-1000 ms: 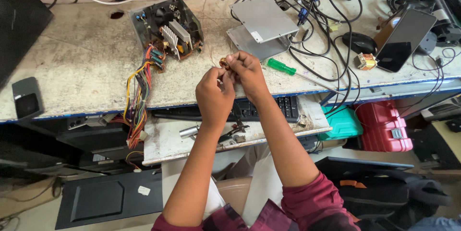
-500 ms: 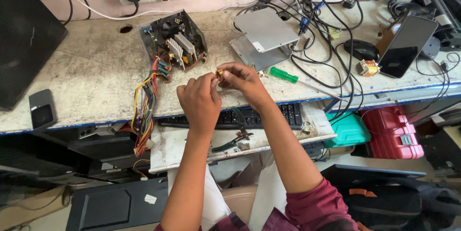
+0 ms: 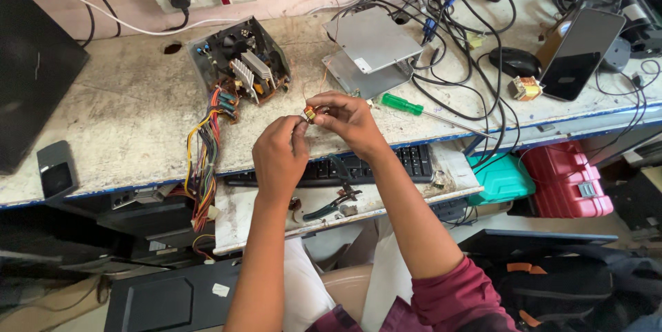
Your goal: The person holds a small electronic component with copper windings and repeatedly twists and adjusts the wires with both hands. The workspace contains a disassembled power supply, a hard drive, and various tools on a cluttered bench.
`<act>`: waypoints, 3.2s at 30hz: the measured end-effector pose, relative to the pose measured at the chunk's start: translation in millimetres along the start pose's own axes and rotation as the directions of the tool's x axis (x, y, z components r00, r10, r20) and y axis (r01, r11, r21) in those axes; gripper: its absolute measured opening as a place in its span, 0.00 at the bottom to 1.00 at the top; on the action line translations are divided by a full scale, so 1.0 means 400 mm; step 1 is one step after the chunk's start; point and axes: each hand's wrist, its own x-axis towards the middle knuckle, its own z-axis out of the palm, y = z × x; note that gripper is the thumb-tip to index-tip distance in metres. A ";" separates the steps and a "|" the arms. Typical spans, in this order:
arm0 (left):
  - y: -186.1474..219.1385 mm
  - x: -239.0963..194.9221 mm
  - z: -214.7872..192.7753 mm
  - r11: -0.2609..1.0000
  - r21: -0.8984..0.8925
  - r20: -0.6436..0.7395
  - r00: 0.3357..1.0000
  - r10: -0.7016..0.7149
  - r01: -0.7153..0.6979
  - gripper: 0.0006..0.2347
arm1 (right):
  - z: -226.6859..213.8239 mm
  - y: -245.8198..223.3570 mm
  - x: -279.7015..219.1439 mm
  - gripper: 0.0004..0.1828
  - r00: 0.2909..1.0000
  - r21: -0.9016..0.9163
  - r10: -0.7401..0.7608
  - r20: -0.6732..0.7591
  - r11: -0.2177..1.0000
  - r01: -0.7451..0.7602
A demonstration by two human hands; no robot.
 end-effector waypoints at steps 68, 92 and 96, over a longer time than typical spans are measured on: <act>-0.113 -0.025 0.040 0.774 -0.520 0.282 0.928 -0.244 0.362 0.07 | 0.015 0.016 -0.002 0.21 0.999 -0.035 0.036 -0.018 0.999 -0.037; 0.012 0.055 0.009 0.964 0.070 -0.013 0.966 0.259 -0.257 0.22 | -0.023 0.013 -0.001 0.10 0.990 0.315 0.123 -0.064 0.944 -0.096; -0.039 0.094 -0.016 0.931 0.201 0.140 0.950 0.280 -0.304 0.24 | 0.004 -0.021 0.007 0.16 0.972 0.198 0.232 -0.039 0.955 -0.220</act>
